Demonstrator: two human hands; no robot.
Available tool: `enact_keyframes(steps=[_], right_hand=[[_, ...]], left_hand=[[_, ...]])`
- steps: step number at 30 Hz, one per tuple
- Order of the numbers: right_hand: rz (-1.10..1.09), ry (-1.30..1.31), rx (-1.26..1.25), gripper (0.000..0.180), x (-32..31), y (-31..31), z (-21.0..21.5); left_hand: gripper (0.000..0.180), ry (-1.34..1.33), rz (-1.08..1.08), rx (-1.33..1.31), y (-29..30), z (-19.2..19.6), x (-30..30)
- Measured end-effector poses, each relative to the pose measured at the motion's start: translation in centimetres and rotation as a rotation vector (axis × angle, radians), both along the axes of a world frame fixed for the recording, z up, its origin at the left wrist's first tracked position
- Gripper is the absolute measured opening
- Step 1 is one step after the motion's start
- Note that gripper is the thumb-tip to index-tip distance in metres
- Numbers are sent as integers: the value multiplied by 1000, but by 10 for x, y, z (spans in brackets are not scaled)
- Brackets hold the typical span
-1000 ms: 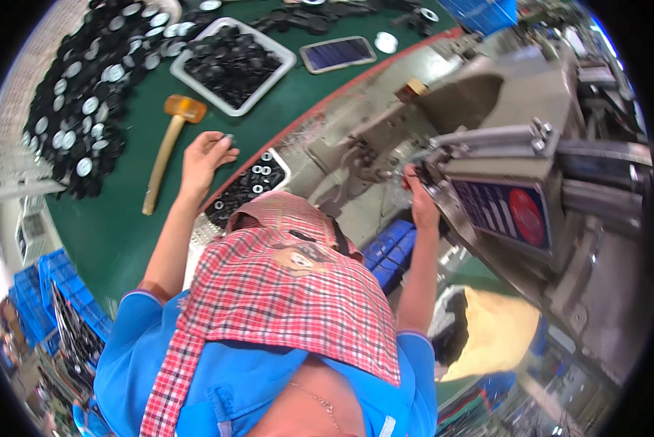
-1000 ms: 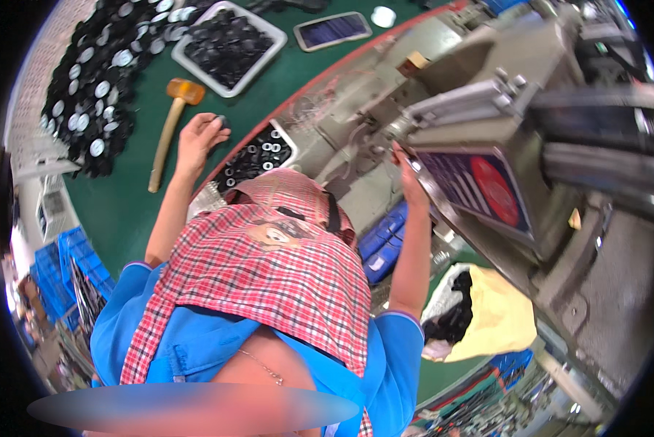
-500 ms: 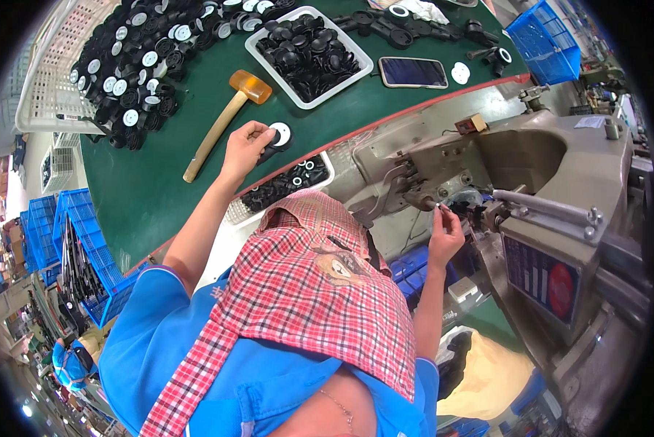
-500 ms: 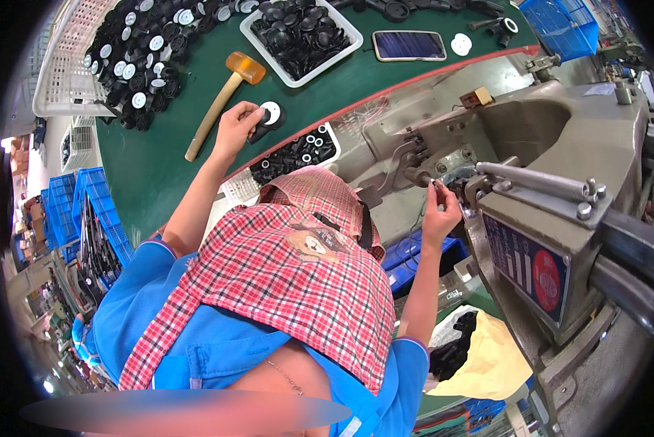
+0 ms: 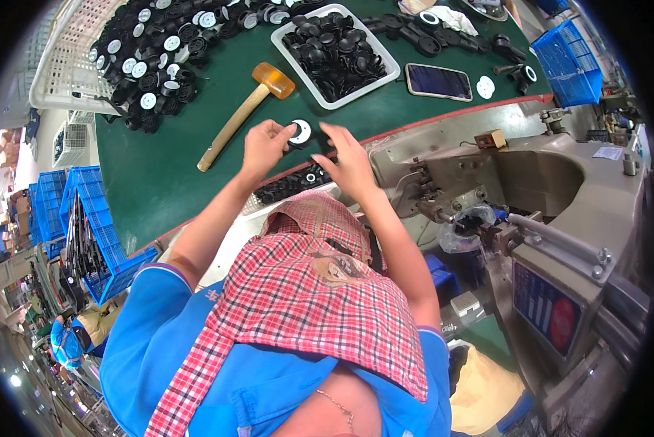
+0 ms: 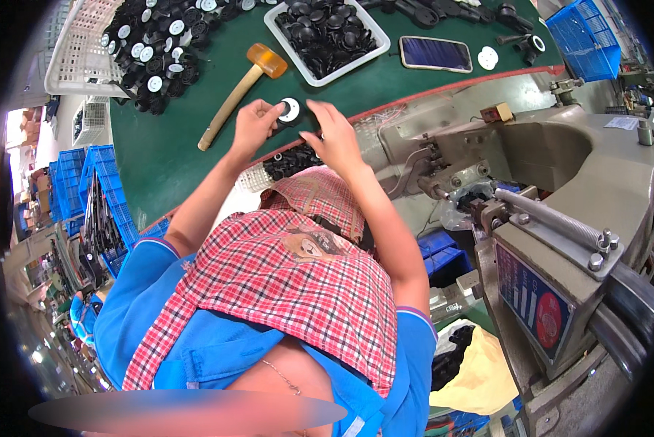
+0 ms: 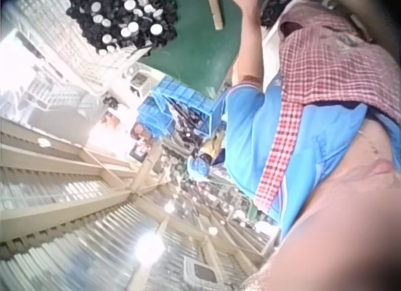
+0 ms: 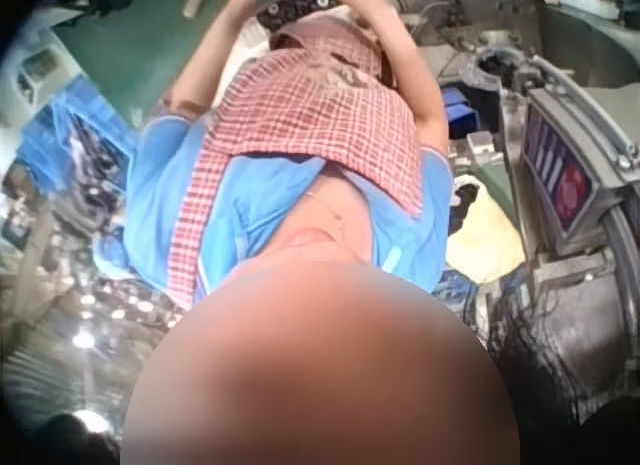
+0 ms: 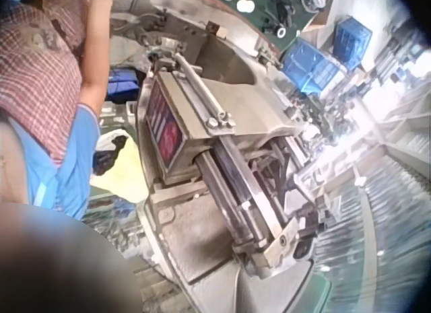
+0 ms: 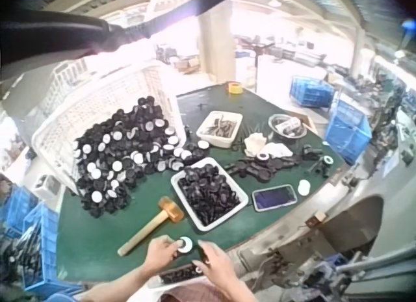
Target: The person repeatedly picks up a black rubber component and a white circular insert, places them into a press machine, and uses a rubber mallet to secure the insert. The finished assemblies are placed into a white tray on the table.
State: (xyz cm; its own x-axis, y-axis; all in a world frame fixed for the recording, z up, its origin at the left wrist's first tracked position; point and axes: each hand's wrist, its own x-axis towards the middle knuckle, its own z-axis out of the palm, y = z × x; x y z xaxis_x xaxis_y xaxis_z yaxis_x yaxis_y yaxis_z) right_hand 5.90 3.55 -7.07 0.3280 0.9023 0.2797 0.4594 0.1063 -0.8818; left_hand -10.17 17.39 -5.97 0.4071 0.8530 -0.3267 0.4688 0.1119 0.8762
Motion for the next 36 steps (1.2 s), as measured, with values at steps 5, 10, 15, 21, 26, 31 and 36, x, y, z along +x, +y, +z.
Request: enact_keyframes(steps=[5,10,15,21,26,31,36], right_hand=[[10,-151,-165,67,-9,44,-16],[-77,-142,-109,58,-18,47,-25],[-116,-182,-101,59,-20,49,-28],[-110,-163,-116,61,-21,52,-26],[-111,-174,-122,62,-19,52,-25],[-88,-136,-124,61,-23,50,-23],[-98,-98,-196,61,-21,49,-27]], left_hand=[[34,71,72,130,-15,3,7],[37,111,105,203,-18,-4,13],[40,218,23,400,-16,-6,15],[50,458,-326,304,18,10,11],[45,544,-356,416,42,21,2],[37,599,-197,975,78,-26,-36],[32,326,-240,536,60,35,-54]])
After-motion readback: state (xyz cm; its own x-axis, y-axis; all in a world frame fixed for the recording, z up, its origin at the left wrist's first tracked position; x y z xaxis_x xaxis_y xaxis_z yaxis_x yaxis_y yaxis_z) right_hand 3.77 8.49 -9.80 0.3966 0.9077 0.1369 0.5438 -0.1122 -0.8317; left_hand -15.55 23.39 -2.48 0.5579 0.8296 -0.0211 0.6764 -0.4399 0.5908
